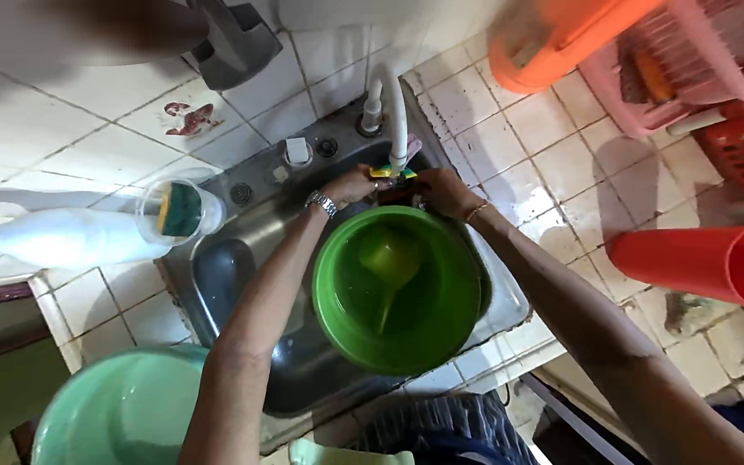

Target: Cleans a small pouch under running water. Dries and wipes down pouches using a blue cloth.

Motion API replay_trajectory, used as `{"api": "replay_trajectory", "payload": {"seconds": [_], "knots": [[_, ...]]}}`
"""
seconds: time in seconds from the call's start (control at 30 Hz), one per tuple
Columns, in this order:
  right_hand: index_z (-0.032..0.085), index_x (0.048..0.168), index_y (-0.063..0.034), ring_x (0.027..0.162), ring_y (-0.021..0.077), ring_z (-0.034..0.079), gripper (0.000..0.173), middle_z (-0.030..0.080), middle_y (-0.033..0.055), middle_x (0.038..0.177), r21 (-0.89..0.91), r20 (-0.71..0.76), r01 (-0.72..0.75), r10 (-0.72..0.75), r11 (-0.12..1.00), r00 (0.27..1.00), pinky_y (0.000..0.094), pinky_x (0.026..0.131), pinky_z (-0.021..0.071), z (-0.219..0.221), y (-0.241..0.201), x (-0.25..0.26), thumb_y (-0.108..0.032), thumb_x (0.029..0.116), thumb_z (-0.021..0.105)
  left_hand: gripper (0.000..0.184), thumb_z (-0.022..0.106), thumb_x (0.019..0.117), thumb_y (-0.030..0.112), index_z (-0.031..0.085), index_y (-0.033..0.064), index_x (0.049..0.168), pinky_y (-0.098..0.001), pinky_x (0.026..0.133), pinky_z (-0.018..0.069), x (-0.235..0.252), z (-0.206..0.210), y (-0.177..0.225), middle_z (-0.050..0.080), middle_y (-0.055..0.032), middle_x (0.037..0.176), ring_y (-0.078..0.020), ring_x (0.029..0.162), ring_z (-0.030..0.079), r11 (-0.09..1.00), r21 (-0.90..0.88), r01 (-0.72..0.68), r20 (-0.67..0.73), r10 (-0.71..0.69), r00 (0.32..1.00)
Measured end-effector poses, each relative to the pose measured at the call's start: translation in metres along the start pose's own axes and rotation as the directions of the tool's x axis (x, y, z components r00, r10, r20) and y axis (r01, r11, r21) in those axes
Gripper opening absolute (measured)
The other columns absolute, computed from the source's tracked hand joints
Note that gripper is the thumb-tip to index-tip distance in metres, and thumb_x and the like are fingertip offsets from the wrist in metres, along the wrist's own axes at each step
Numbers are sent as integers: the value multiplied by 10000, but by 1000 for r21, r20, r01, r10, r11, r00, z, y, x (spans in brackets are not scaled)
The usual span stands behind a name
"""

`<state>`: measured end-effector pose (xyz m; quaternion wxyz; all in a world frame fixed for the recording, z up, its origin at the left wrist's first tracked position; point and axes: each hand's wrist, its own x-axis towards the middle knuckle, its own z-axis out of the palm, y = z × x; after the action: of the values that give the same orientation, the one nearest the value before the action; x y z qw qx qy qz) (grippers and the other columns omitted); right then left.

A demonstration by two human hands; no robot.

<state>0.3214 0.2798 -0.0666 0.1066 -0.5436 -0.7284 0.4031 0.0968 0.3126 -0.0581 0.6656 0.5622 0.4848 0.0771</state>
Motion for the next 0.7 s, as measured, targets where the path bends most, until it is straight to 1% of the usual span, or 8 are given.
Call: {"api": "replay_trajectory", "payload": {"seconds": [0.1,0.2,0.3,0.37,0.47,0.57,0.63,0.7], "knots": [[715,1035,84,946,392,697,162,714,254,979,-6,-10,-40,40,999,999,588,903,524,-7,12,-7,-26,993,604,212,576,1014,24,629,-51,1205,-350,850,577,4,9,15,662,-153,1109,-161,936,664,998,2,-67,-29,67,997],[694,1080,84,962,336,690,179,704,240,1029,109,-15,-77,79,991,997,527,923,535,-8,22,-6,-59,985,645,145,576,934,-65,683,-90,1029,-420,871,518,2,17,15,678,-204,997,-253,930,648,920,333,-209,-87,250,964],[677,1193,46,1013,261,695,288,709,203,1111,251,-19,-19,25,968,1000,465,950,549,-2,14,7,-37,920,711,179,550,936,-78,702,-106,1026,-490,941,512,-5,21,9,699,-257,1006,-353,992,679,835,471,-284,-175,404,898],[669,1180,59,957,170,682,282,708,162,1071,364,-14,3,2,931,1000,372,907,560,4,-5,16,5,905,704,185,585,953,-37,707,-85,1082,-462,952,519,-9,19,3,711,-238,1038,-314,1004,686,865,423,-271,-286,411,865],[662,1100,67,811,33,630,175,681,65,929,520,69,-3,-39,854,997,248,798,552,14,-22,34,-68,1009,600,221,655,977,93,681,-66,1128,-417,946,535,-12,5,-8,708,-200,1050,-249,991,685,931,301,-208,-426,327,844],[668,1033,36,694,76,640,340,675,53,814,582,149,-119,38,804,988,288,683,570,24,-27,47,-277,1069,541,237,670,979,129,675,-37,1148,-360,943,539,-18,-3,-17,709,-140,1059,-160,993,675,967,127,-221,-543,254,800],[661,1104,21,747,129,679,479,701,81,874,655,235,-208,65,727,970,343,713,597,31,-23,52,-432,1057,510,242,673,980,128,673,-23,1169,-329,961,538,-21,-3,-18,711,-112,1090,-122,1024,670,963,-4,-268,-607,211,766],[620,1189,-5,819,146,700,429,708,81,953,750,311,-243,-3,616,950,348,741,613,31,-17,53,-399,1025,574,228,662,977,85,663,-38,1168,-294,961,532,-22,1,-19,705,-98,1095,-93,1030,659,933,-88,-348,-646,213,733]]}}
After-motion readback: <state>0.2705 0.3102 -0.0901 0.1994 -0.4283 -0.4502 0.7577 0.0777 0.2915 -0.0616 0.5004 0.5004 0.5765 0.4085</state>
